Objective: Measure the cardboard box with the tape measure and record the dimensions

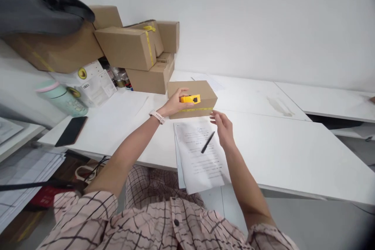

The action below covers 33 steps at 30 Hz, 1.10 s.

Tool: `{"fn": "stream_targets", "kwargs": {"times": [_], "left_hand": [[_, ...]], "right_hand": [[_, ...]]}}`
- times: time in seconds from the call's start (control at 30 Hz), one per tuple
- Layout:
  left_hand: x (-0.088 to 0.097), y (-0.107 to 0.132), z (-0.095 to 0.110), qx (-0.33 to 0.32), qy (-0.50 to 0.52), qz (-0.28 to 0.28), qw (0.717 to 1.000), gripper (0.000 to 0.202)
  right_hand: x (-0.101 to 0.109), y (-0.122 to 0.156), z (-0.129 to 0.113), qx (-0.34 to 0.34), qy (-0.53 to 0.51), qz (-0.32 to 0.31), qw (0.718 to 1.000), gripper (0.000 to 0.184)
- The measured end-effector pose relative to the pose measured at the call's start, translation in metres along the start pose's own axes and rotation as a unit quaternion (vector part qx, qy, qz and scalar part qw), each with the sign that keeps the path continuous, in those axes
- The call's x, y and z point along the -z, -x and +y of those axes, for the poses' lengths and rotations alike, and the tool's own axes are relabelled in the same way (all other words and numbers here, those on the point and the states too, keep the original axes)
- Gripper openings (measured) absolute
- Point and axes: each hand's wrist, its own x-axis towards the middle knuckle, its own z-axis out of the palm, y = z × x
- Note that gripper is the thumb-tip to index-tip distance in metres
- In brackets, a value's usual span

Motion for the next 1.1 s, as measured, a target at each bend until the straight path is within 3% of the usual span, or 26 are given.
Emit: {"fn": "stream_targets", "kwargs": {"times": [0.07,0.13,0.23,0.33,0.43,0.63,0.77,0.93,1.1], "left_hand": [[-0.004,0.009,0.008,0.015,0.043,-0.037,0.998,0.084],[-0.005,0.015,0.015,0.025,0.043,-0.054,0.997,0.080],[0.001,0.024,0.022,0.029,0.042,-0.067,0.996,0.079],[0.008,0.031,0.028,0.044,0.047,-0.075,0.995,0.081],[0.019,0.031,0.027,0.059,0.032,-0.039,0.997,0.077],[0.073,0.008,-0.008,0.120,0.044,0.176,0.976,0.054],[0.114,0.003,-0.032,0.174,0.046,0.255,0.950,0.036],[0.137,0.010,-0.046,0.222,0.025,0.277,0.935,0.033],[0.129,0.002,-0.052,0.234,0.012,0.259,0.937,0.039]], "right_hand": [[-0.011,-0.022,-0.020,-0.071,-0.115,-0.087,0.987,0.050],[-0.019,-0.038,-0.033,-0.121,-0.160,-0.154,0.968,0.058],[-0.025,-0.046,-0.041,-0.164,-0.165,-0.180,0.956,0.060],[-0.025,-0.050,-0.041,-0.169,-0.151,-0.169,0.959,0.050],[-0.018,-0.076,-0.035,-0.145,-0.135,-0.128,0.972,0.046],[0.011,-0.174,-0.008,-0.155,-0.088,0.036,0.983,0.037],[0.012,-0.210,0.020,-0.175,0.001,0.095,0.980,0.033],[-0.010,-0.223,0.038,-0.183,0.097,0.085,0.975,0.031],[-0.028,-0.221,0.042,-0.211,0.110,0.032,0.971,0.029]]}}
